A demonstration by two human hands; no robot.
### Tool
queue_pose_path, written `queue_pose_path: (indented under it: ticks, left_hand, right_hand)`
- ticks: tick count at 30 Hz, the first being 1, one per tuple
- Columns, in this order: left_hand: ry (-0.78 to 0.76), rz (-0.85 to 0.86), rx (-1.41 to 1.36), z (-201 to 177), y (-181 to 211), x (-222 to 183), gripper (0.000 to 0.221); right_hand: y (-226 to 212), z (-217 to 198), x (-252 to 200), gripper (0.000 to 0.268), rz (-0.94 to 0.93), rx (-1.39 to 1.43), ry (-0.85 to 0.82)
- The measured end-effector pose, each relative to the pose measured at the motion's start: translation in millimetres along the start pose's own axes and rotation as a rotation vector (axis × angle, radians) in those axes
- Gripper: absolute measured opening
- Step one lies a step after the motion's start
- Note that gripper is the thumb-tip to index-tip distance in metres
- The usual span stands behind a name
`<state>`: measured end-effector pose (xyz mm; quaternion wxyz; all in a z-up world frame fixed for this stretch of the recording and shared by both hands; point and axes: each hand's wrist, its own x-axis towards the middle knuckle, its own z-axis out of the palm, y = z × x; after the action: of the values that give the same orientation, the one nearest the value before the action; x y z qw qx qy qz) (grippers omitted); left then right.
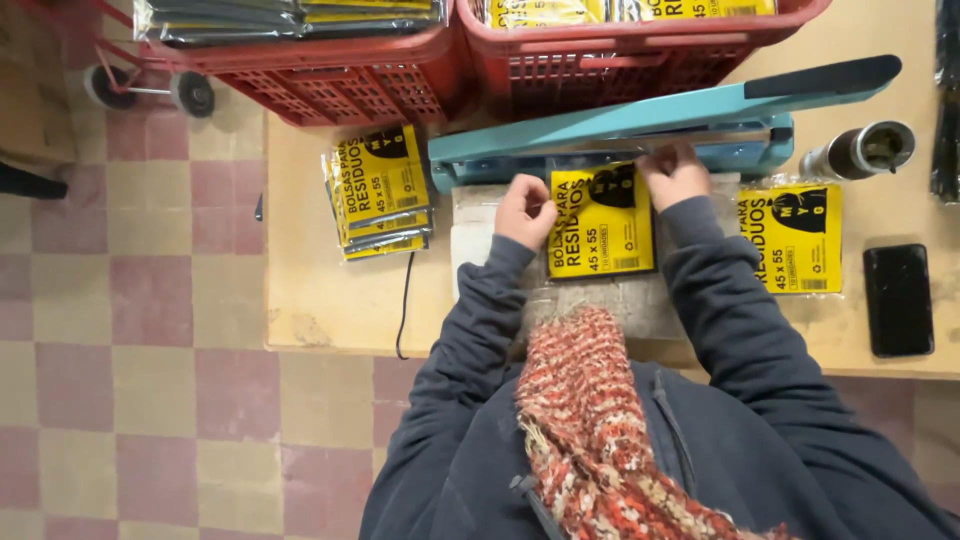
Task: Sealing individual plastic bags using an impulse heat sealer and stacking them in crates.
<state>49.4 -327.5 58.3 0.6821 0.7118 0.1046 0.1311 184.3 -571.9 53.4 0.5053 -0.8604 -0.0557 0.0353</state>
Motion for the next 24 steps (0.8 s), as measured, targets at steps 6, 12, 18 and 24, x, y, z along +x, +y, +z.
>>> queue_pose_path:
  ticks: [6,12,18,24]
  left_hand:
    - [0.237,-0.179,-0.283,5,-43,22,0.024]
    - [0.367,0.035,0.712,8,11,35,0.018]
    - [0.395,0.006,0.84,13,-4,42,0.017]
    - [0.373,-0.015,0.915,13,-14,43,0.021]
  right_hand:
    - [1,-9,-2,0.019,0.047,0.069,-0.132]
    - [-48,-8,-2,0.02,-0.162,-0.277,0.069]
    - [-63,-3,-3,0.021,-0.281,-0.305,0.125]
    - [-178,-38,-7,0.02,-0.942,-0.504,0.086]
